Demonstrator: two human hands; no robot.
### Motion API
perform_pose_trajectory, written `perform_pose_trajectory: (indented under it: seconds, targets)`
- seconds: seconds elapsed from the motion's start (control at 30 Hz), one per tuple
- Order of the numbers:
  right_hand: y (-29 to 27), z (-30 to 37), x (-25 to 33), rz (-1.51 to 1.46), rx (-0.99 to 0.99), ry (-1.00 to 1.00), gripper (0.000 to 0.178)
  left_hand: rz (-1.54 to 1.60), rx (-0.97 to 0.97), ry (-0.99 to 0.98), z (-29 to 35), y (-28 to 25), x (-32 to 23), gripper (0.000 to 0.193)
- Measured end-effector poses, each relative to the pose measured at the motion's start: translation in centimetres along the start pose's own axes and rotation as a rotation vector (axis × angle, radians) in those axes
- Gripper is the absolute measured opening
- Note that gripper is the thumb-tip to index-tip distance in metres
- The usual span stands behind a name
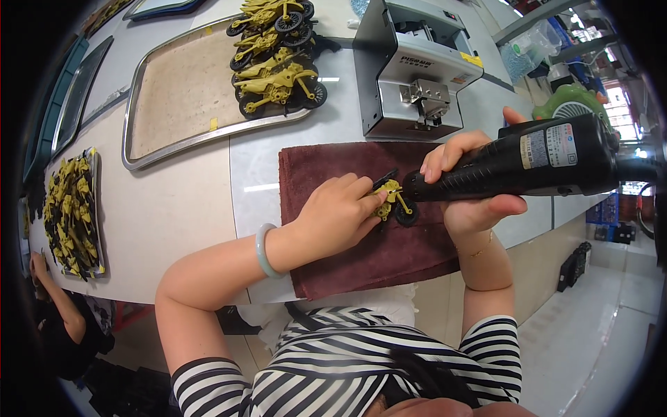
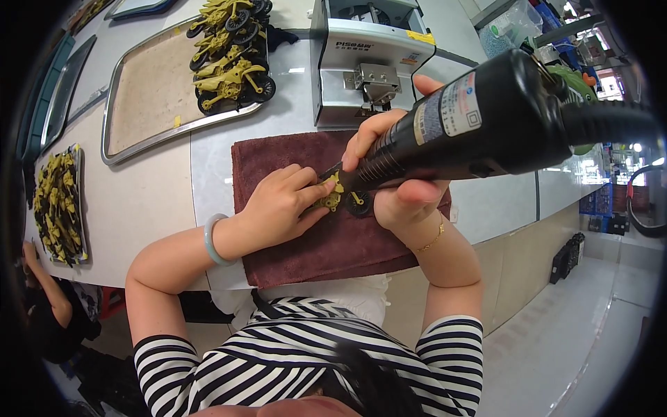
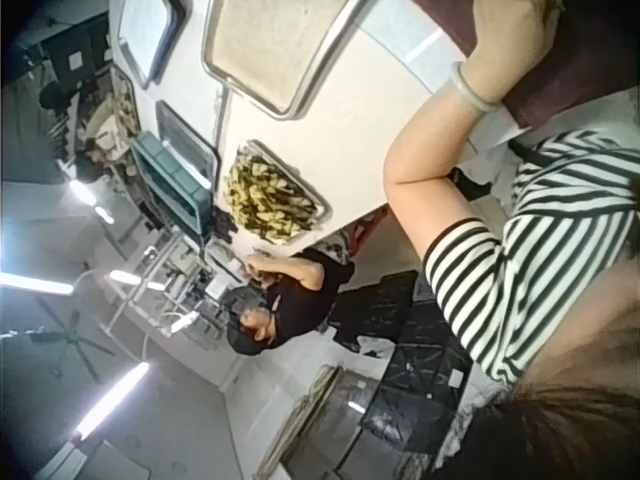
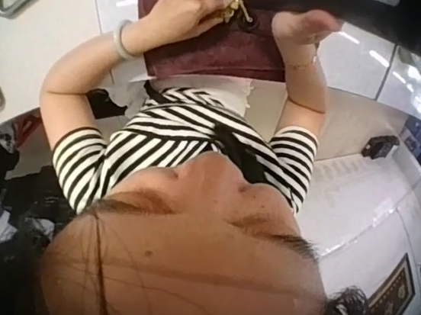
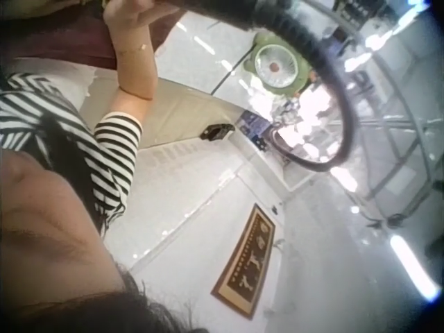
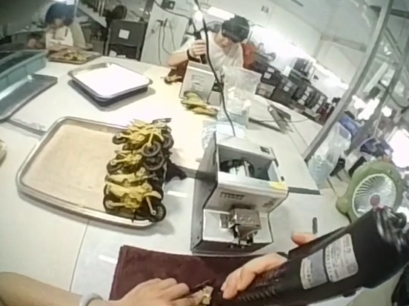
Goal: The person takes toy motorcycles one by one from a metal tray, drives screws into them using an electric screwdriver, and places the assembled toy motorcycles back onto the tray.
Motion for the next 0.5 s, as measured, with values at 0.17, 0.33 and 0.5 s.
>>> perform_pose_trajectory:
  seconds: [0.17, 0.33, 0.5]
  targets:
    - [0.2, 0.3, -1.1, 0.134, 0.093, -0.025, 0.097, 0.021, 0.009, -0.026, 0.1, 0.3, 0.3, 0.033]
    - [0.3, 0.5, -1.3, 0.202, 0.142, -0.035, 0.087, 0.023, 0.012, -0.028, 0.1, 0.3, 0.3, 0.031]
    - [-0.1, 1.0, -2.0, 0.074, 0.186, 0.121, 0.094, 0.014, 0.008, -0.022, 0.0, 0.4, 0.3, 0.029]
Point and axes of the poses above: each hand's wrist, its own z-axis away from the middle knuckle, its own y-axis out of the palm, x = y × z, the point moved 1 cm from there along -z, towards the middle knuckle, and after that the axes turned 14 degrees about z, right-handed, at the moved point
